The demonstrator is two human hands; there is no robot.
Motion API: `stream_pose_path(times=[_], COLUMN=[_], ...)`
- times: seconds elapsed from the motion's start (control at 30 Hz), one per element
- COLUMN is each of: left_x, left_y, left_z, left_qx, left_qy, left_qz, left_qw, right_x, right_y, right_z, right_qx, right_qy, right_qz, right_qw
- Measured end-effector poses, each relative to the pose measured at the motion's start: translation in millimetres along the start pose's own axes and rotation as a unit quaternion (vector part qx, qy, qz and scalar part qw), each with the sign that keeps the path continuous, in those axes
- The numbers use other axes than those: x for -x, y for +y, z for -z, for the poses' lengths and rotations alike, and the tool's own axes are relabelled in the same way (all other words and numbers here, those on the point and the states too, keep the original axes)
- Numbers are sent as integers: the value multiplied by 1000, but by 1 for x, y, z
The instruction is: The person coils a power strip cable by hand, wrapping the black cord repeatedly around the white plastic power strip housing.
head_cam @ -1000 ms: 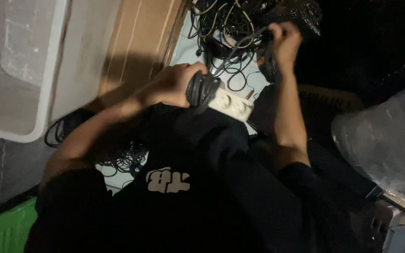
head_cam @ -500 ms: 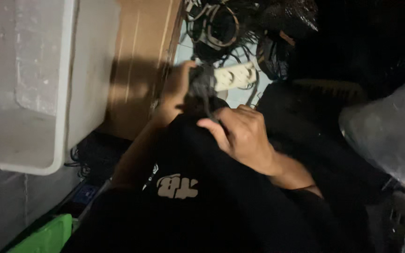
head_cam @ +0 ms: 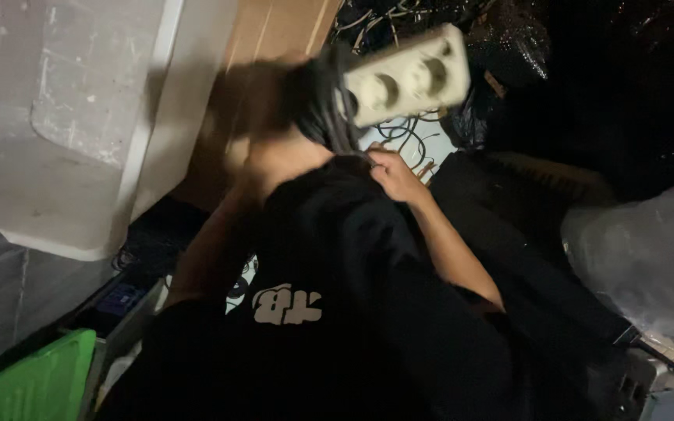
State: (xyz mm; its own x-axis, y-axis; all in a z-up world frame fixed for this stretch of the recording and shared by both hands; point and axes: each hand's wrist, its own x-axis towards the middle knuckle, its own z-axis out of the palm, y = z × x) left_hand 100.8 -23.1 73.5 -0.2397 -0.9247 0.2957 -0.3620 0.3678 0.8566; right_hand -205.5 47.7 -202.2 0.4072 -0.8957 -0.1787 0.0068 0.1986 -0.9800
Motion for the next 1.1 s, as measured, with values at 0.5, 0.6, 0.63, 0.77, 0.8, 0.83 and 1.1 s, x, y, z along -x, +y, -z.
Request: stream_pose_path(times=[0.5,0.6,0.63,0.77,0.8,0.83,1.1], left_x=[3,4,-1,10,0,-10,-26], left_y=[-29,-22,-20,-10,-16,-23,-70], left_z=[-30,-23,-26,-16,-22,-26,-39], left_qx=[-195,-220,-156,-91,-125,-158,-276], left_qy=[-452,-368,-305,-163,-124,-85,23], left_qz=[193,307,215,-2,-26,-49,-41], left_qw=[849,850,914,983,984,982,960], right_x=[-35,-9,15,52,49,47,38], right_y=[-146,-258,-297,-393,-388,-380,-272], right_z=[44,-46,-74,-69,-72,-76,-61], right_qx=[310,432,538,350,375,397,277], right_qy=[315,166,228,89,126,163,155], right_qz=[-20,-1,272,335,263,191,-116], right_qw=[897,886,765,870,880,883,941])
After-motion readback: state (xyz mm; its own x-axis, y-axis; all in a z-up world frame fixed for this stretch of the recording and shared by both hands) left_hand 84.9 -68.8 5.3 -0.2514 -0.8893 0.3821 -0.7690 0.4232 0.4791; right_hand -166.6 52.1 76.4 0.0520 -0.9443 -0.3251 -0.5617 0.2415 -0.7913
